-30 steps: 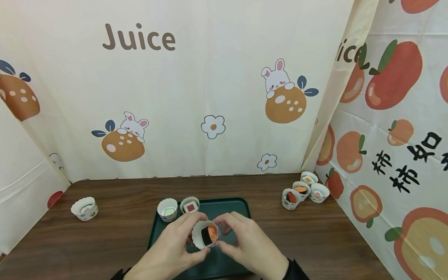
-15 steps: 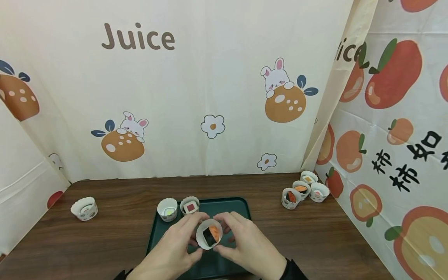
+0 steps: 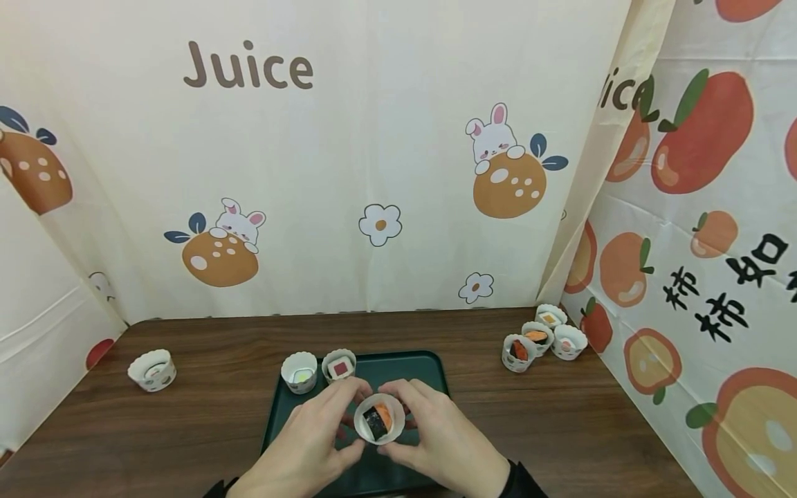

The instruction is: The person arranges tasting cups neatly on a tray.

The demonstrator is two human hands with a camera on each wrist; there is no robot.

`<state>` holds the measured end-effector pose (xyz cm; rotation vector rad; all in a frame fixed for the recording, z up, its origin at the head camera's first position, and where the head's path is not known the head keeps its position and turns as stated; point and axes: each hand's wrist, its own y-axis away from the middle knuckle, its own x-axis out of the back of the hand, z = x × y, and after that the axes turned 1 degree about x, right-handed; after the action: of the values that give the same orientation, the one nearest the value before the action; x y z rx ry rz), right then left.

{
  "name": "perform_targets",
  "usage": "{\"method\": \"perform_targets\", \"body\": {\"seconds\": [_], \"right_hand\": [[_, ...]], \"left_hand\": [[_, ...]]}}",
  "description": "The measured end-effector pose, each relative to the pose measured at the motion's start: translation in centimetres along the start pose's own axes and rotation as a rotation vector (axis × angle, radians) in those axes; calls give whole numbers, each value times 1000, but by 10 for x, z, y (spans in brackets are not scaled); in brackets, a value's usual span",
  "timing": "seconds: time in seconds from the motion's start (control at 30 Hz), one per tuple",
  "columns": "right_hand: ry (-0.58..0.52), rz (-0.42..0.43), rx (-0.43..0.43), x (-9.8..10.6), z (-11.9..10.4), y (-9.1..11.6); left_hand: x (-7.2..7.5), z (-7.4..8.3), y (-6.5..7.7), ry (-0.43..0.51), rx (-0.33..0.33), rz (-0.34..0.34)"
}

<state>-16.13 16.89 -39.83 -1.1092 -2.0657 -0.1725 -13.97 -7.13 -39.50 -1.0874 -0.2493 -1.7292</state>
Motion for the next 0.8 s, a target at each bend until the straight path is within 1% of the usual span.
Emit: {"method": "perform_targets", "body": {"seconds": [0.3,0.47,0.63,0.8], "right_hand": [[-6,-13,-6,1,0,1],[34,2,14,0,1,1],[48,-3,13,0,1,1],[64,-6,31,0,1,1]], "left_hand": [[-1,0,0,46,20,-13],[-1,-1,0,38,11,-10],[-1,-1,0,32,14,-38],[-2,-3,0,46,-6,-54]]}}
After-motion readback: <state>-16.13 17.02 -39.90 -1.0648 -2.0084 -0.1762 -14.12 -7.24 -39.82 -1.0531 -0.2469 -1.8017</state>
